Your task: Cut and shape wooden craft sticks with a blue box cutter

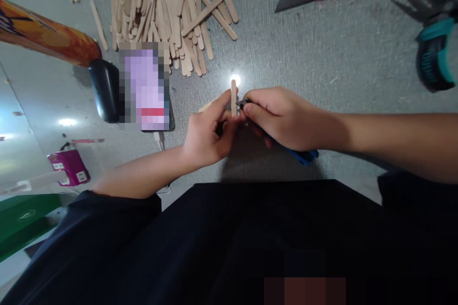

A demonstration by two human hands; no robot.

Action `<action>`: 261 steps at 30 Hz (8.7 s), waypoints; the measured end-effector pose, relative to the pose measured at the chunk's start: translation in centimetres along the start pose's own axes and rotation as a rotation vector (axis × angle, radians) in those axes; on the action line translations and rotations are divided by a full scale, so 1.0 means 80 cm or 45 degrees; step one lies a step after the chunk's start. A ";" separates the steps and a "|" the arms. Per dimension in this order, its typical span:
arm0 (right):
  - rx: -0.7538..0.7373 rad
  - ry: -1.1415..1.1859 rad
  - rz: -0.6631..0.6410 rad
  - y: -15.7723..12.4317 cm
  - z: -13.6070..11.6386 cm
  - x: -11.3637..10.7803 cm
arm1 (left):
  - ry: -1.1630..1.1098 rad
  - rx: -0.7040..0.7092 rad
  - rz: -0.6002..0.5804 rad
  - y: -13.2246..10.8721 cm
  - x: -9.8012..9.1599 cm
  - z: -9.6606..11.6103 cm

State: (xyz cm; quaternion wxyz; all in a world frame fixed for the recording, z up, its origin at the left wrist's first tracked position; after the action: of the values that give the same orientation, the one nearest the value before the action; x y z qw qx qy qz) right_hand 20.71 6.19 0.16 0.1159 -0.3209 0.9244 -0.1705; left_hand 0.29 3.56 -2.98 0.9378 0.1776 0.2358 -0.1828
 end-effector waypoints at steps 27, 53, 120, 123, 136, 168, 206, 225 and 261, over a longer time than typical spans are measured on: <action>0.168 0.152 -0.215 -0.005 -0.004 -0.002 | -0.025 0.051 -0.053 -0.004 -0.003 0.004; -0.132 0.086 -0.250 0.013 0.000 -0.021 | -0.458 -0.072 -0.151 0.009 -0.004 -0.010; -0.143 0.019 -0.256 0.015 0.004 -0.021 | -0.517 -0.031 -0.015 0.013 0.005 -0.019; -0.140 0.017 -0.288 0.014 0.006 -0.023 | -0.512 -0.007 -0.066 0.014 0.005 -0.018; -0.228 0.142 -0.293 0.013 0.010 -0.023 | -0.707 -0.229 -0.092 0.015 0.004 -0.017; -0.212 0.052 -0.336 0.015 0.007 -0.021 | -0.618 -0.066 -0.180 0.020 0.002 -0.015; -0.231 0.118 -0.244 0.015 0.007 -0.020 | -0.618 -0.248 -0.045 0.013 0.002 -0.021; -0.216 0.118 -0.275 0.014 0.005 -0.017 | -0.736 -0.184 -0.090 0.017 0.002 -0.020; -0.084 0.337 -0.191 0.008 -0.002 -0.012 | -0.500 -0.125 -0.068 0.013 0.002 -0.013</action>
State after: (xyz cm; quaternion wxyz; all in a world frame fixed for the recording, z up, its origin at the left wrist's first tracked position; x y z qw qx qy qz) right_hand 21.06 7.30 0.19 -0.0306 -0.3673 0.9102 -0.1890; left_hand 0.43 4.83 -3.63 0.9681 0.0863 0.0615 -0.2270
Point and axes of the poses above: each hand's wrist, its own y-axis towards the middle knuckle, its own x-axis out of the palm, z = x × y, the point moved 3 cm from there along y, towards the middle knuckle, and after that the axes turned 2 degrees about y, right-handed, at the moved point
